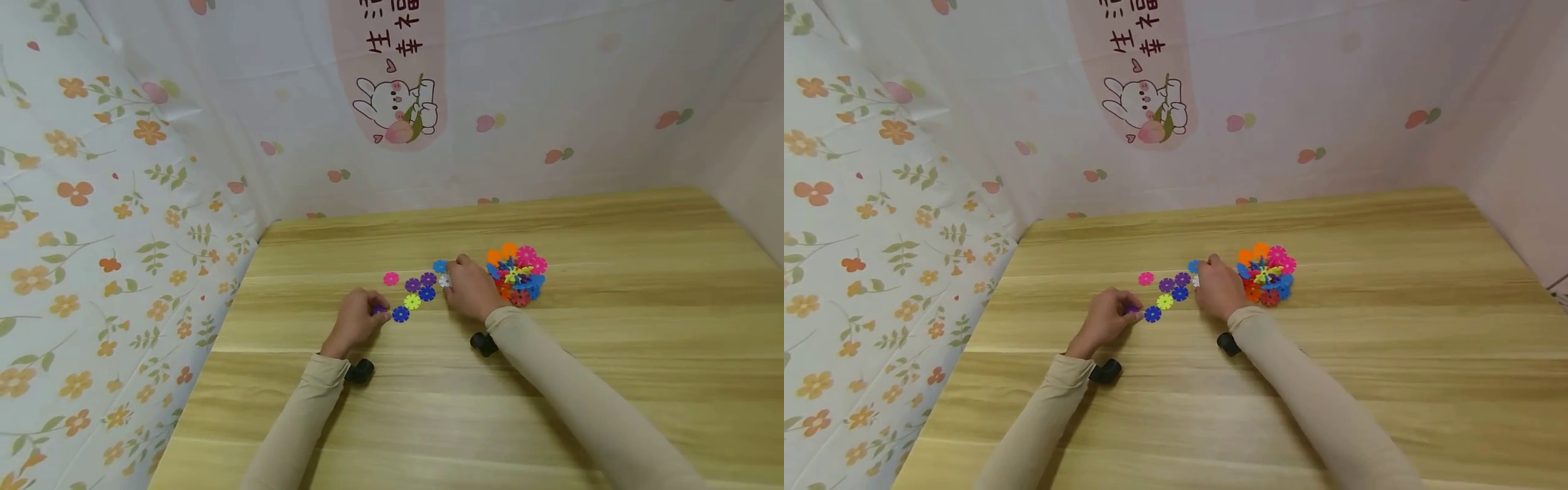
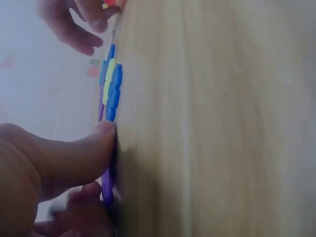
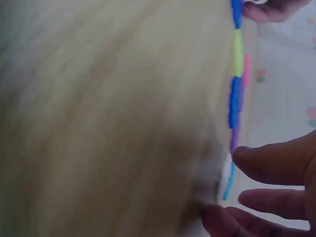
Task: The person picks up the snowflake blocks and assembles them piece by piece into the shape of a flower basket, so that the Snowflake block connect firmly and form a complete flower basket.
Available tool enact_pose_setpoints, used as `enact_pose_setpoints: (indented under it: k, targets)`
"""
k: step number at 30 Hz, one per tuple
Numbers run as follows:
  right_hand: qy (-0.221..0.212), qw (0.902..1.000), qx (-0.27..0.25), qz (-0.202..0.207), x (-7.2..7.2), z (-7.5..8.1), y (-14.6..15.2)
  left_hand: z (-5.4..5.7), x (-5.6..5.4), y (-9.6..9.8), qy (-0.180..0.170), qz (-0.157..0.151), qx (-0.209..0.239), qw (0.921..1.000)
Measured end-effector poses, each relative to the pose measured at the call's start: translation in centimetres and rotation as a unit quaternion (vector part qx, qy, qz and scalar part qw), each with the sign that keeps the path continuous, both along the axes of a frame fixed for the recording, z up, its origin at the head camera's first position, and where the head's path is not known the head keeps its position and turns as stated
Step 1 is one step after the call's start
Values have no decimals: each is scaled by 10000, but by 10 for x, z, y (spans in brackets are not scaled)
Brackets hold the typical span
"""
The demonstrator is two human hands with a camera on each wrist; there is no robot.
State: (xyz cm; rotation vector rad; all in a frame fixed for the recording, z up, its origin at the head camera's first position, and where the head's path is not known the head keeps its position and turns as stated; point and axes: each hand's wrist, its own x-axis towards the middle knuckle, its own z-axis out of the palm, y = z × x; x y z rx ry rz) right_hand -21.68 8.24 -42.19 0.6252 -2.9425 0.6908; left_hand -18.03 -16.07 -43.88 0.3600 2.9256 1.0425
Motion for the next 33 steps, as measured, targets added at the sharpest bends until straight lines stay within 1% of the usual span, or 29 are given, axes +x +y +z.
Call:
enact_pose_setpoints:
  k: [2, 4, 6, 9, 11, 14, 16, 20, 22, 25, 29, 31, 33]
  targets:
    - [-134, 9996, 226, -118, -3, -4, -2, 0, 0, 0, 69, 72, -90, 9999]
    - [-264, 9990, 317, -183, -6, -7, -3, 0, 1, 0, 157, 133, -177, 9996]
    - [-382, 9985, 309, -255, -7, -7, -3, 1, 3, -1, 265, 107, -255, 9993]
    - [-584, 9978, 129, -296, -8, -6, -1, 2, 3, -3, 383, 77, -337, 9987]
    - [-747, 9970, -57, -217, -6, -4, 0, 3, 3, -4, 425, 100, -402, 9982]
    - [-950, 9948, -355, 11, -2, -1, 4, 4, 3, -6, 381, 300, -457, 9978]
    - [-1023, 9930, -561, 169, 2, -1, 7, 3, 3, -8, 393, 408, -468, 9973]
    - [-1012, 9906, -840, 366, 13, -1, 15, 5, 0, -7, 416, 423, -487, 9971]
    - [-1010, 9897, -910, 447, 19, -1, 19, 6, -2, -7, 327, 366, -551, 9973]
    - [-990, 9882, -1033, 555, 28, -1, 25, 10, -5, -7, -10, 302, -694, 9971]
    - [-1021, 9856, -1228, 559, 37, -2, 33, 15, -10, -10, -401, 147, -900, 9950]
    - [-1066, 9835, -1347, 562, 41, -2, 37, 16, -13, -10, -514, 94, -985, 9938]
    - [-1099, 9819, -1440, 542, 44, -2, 40, 17, -15, -9, -543, -3, -1049, 9930]
